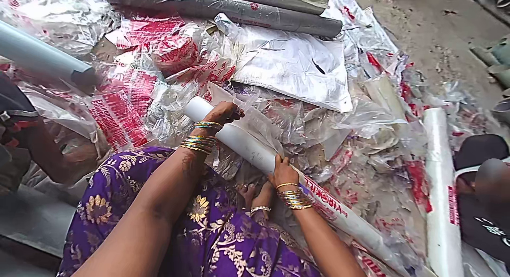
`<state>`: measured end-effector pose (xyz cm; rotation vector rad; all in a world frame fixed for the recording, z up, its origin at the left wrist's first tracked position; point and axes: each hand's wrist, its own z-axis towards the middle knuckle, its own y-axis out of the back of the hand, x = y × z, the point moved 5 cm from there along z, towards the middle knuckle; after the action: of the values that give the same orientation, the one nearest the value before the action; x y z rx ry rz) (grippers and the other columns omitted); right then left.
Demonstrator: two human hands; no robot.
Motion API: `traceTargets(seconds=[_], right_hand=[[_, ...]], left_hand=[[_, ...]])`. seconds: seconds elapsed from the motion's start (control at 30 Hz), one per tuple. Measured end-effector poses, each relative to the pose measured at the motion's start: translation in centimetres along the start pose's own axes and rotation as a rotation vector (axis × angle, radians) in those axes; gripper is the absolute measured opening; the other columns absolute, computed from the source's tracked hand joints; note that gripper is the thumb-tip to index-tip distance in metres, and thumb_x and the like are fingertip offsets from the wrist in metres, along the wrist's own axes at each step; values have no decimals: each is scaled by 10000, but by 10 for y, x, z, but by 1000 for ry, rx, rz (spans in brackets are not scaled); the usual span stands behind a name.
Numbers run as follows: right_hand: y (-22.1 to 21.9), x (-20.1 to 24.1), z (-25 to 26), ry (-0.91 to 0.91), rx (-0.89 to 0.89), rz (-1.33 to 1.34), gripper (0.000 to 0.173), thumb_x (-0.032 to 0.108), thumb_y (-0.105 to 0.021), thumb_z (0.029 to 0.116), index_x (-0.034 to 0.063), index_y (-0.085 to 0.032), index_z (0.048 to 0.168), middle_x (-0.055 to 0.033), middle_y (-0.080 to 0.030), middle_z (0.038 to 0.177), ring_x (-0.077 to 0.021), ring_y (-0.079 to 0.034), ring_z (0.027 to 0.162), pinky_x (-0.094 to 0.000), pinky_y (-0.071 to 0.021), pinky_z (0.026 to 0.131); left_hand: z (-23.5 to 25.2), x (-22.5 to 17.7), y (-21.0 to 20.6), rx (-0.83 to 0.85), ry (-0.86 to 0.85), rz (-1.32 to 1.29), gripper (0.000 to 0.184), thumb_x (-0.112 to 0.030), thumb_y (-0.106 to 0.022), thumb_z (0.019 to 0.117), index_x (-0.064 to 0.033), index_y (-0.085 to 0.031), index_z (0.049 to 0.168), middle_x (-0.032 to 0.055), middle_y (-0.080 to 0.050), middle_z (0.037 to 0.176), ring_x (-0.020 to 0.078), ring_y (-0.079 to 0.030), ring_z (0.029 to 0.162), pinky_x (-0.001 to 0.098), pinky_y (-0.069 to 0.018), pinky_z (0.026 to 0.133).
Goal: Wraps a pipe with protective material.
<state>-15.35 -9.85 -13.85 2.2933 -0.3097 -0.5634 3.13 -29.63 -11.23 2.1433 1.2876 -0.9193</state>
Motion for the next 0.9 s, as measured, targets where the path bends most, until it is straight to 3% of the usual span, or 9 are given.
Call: traceTargets(seconds=[0.1,0.2,0.27,0.33,0.4,0.53,0.67,0.8,0.9], right_hand=[[-1,0,0,0,-7,-10,896,304,-754,907,65,-269,1621,-272,-380,1578,-414,-689,1085,-529,-576,849],[-4,1,-2,7,-19,-7,890,301,-749,909,63,-272,1622,-278,-371,1585,-418,-693,1075,-530,-578,840],[-5,0,-1,10,-19,-8,902,306,-751,905,63,-266,1625,-274,-369,1587,-419,-693,1076,-531,-580,840],[-5,0,-1,12,-15,-12,904,312,-749,909,70,-259,1629,-267,-369,1588,-416,-690,1081,-527,-580,842],[-7,1,-2,15,-18,-8,901,305,-749,906,75,-261,1628,-270,-378,1579,-409,-693,1079,-527,-584,840],[-6,-2,-4,19,-32,1,871,294,-731,925,71,-266,1627,-281,-364,1587,-415,-692,1078,-525,-581,842],[-6,-2,-4,33,-31,-2,849,282,-713,936,71,-268,1627,-280,-363,1589,-416,-694,1074,-516,-583,843],[-7,-1,-4,28,-33,-5,842,266,-713,935,79,-272,1626,-273,-369,1586,-415,-694,1071,-516,-583,832],[-6,-2,-4,27,-28,-2,852,268,-713,936,71,-258,1629,-278,-360,1591,-411,-693,1079,-512,-581,836]], left_hand=[[-1,-10,12,65,-79,272,437,-307,-379,1135,35,-646,1180,115,-723,1072,166,-639,925,401,-479,846],[0,-22,37,-103,-192,295,464,-311,-363,1134,30,-675,1173,141,-720,1104,196,-651,951,430,-483,881],[8,-23,51,-151,-226,468,401,-268,-441,1105,33,-697,1176,201,-713,1169,320,-668,1101,559,-464,1006],[15,-13,52,-159,-224,712,323,-251,-590,1017,28,-733,1094,284,-693,1156,461,-633,1158,700,-437,982],[21,3,43,-120,-184,873,287,-228,-695,938,-8,-738,1117,299,-681,1182,511,-614,1178,758,-442,947],[9,12,17,-79,-232,996,394,-63,-807,830,-65,-720,1214,257,-644,1299,507,-514,1305,756,-394,975],[18,23,6,-90,-357,1078,445,-104,-867,777,-31,-725,1193,223,-632,1312,453,-524,1293,689,-399,996],[25,26,5,-59,-451,1074,196,-73,-640,965,6,-728,1121,229,-682,1236,434,-603,1236,667,-399,1052],[26,27,3,-44,-439,1053,232,-69,-555,1022,18,-696,1184,259,-687,1217,453,-612,1227,662,-409,1054]])
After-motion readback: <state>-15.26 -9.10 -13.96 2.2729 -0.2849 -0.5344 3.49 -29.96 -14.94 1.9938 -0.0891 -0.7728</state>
